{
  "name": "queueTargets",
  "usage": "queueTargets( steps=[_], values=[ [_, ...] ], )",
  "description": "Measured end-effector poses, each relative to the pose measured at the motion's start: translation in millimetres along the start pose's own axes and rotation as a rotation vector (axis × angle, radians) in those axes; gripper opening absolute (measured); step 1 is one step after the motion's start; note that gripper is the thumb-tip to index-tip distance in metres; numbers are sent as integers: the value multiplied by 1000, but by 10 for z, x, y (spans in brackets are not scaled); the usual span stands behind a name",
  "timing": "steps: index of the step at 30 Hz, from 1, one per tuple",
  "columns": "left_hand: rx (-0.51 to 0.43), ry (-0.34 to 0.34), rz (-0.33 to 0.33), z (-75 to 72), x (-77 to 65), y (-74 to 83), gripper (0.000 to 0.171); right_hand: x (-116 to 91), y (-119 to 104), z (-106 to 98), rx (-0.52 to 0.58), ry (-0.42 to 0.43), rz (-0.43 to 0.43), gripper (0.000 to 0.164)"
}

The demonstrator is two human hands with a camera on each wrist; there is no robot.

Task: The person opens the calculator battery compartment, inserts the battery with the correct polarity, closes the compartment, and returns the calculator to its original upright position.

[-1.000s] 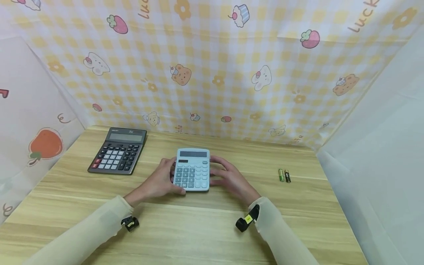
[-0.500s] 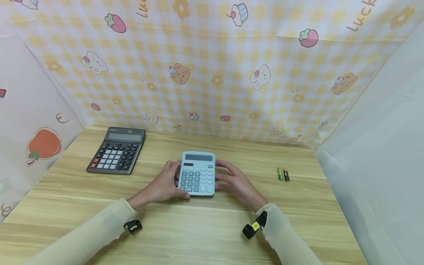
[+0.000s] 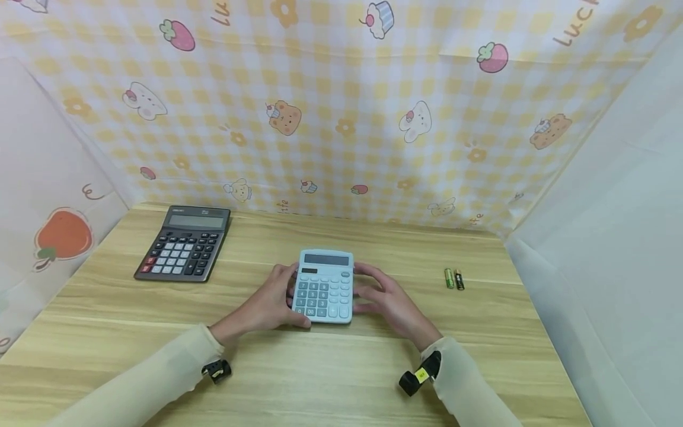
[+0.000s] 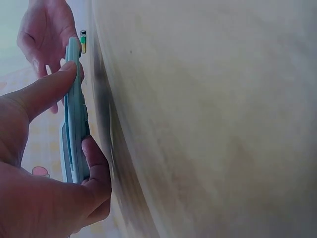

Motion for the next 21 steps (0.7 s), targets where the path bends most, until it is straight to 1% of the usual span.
queueTargets(
  steps=[9, 15, 21],
  values=[
    [1, -34, -1, 55, -36, -1, 135, -50, 57, -32, -29, 27, 21, 62],
    [30, -41, 16, 85, -38, -7, 135, -47, 69, -30, -31, 45, 34, 63],
    [71, -41, 28, 101, -35, 2, 136, -20, 91, -49, -13, 64, 63, 70]
  ],
)
Point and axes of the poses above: each hand's wrist, its own x-axis towards the middle knuckle, its own z-axis out of the palm, y = z × x, the point moved 10 cm from there along x, towards the middle knuckle, and after that the axes turned 6 degrees about -z, right-handed, at the moved point
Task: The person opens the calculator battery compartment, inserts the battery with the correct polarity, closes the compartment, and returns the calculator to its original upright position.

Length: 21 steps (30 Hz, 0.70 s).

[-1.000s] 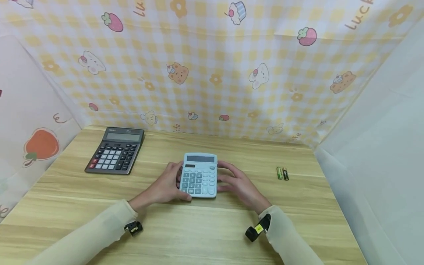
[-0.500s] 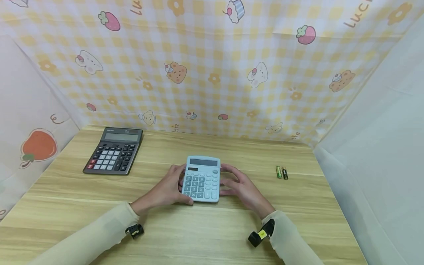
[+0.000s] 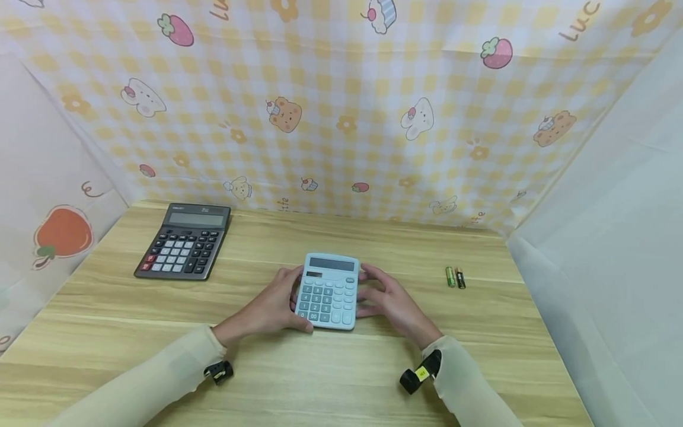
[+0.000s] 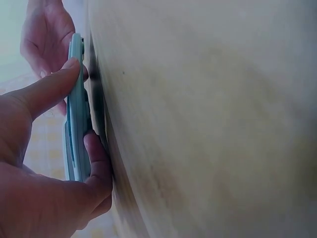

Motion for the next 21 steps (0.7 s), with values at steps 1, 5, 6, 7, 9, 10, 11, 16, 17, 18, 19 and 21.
queueTargets(
  steps=[1, 5, 6, 7, 9, 10, 11, 16, 17, 18, 19, 21],
  values=[
    [5, -1, 3, 3, 2, 2, 136, 6, 0, -2, 1, 0, 2, 71],
    [22, -8, 10, 10, 5, 17, 136, 32, 7, -26, -4, 9, 25, 71],
    [22, -11, 13, 12, 5, 21, 136, 41, 8, -32, -9, 11, 31, 69],
    [22, -15, 12, 12, 5, 24, 137, 51, 10, -41, -15, 16, 38, 66],
    [22, -19, 10, 10, 7, 27, 137, 73, 12, -56, -27, 24, 50, 61],
    [23, -20, 10, 7, 9, 29, 138, 85, 9, -60, -31, 25, 53, 60],
    [20, -23, 12, 5, 11, 34, 138, 98, -2, -60, -35, 27, 51, 58],
    [-19, -49, 26, -2, 16, 57, 140, 154, -56, -71, -75, 49, 29, 52],
    [-26, -58, 30, 1, 17, 60, 140, 161, -66, -75, -86, 59, 24, 50],
    [-34, -68, 32, 5, 18, 60, 140, 169, -68, -82, -95, 66, 22, 50],
    [-38, -76, 33, 8, 18, 61, 140, 175, -70, -89, -104, 72, 22, 49],
    [-44, -90, 31, 13, 17, 54, 139, 188, -73, -103, -119, 84, 18, 48]
  ],
)
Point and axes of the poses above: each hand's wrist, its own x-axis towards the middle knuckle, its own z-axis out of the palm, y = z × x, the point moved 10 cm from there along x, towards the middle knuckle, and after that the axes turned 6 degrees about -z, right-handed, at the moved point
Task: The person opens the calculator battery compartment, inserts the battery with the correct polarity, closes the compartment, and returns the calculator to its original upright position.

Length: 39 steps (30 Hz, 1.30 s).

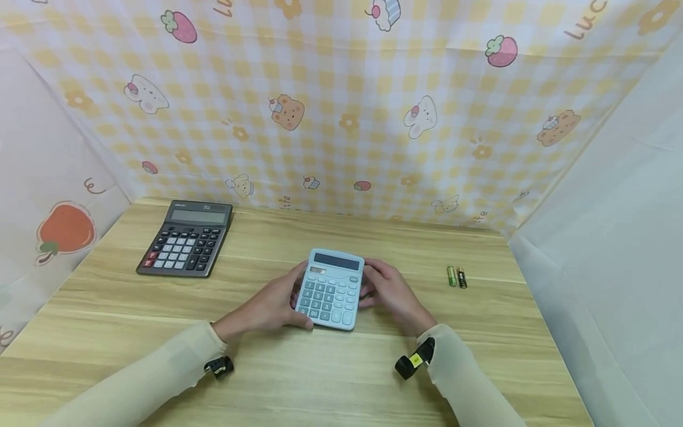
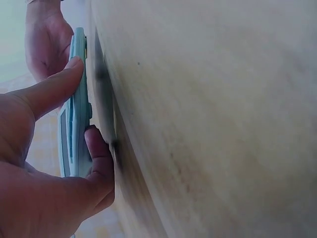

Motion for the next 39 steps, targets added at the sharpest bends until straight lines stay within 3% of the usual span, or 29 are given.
queueTargets(
  steps=[12, 28, 32, 39],
  values=[
    [33, 0, -33, -33, -16, -17, 138, 106, -4, -54, -52, 68, 5, 32],
    [-2, 35, -44, -100, -42, -4, 132, 133, -29, -97, -85, 92, -3, 29],
    [-35, 47, -61, -130, -31, 5, 127, 135, -82, -120, -84, 105, -30, 28],
    [-59, 39, -28, -168, -43, 70, 105, 141, -177, -143, -90, 110, -67, 27]
  ],
)
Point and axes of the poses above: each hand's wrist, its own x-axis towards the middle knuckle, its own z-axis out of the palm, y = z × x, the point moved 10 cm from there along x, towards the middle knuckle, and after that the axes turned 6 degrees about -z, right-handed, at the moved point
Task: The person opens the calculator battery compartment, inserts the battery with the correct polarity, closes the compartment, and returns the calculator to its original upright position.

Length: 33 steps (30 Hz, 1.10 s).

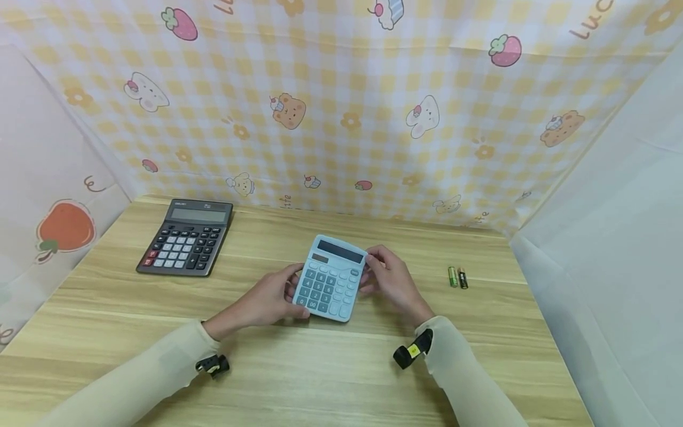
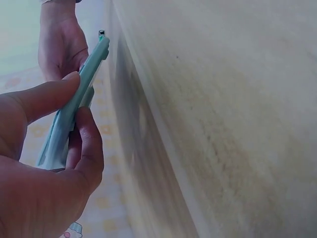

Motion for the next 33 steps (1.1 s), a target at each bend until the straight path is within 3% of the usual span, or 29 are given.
queueTargets(
  steps=[13, 21, 33],
  values=[
    [53, 7, 114, -67, -26, 125, 73, 4, -102, -34, 28, -17, -56, 27],
    [42, 4, 146, -79, -36, 196, 75, 8, -142, -49, 62, -16, -89, 26],
    [162, 42, 254, -153, -108, 335, 76, 0, -204, -95, 54, 36, -143, 24]
  ],
)
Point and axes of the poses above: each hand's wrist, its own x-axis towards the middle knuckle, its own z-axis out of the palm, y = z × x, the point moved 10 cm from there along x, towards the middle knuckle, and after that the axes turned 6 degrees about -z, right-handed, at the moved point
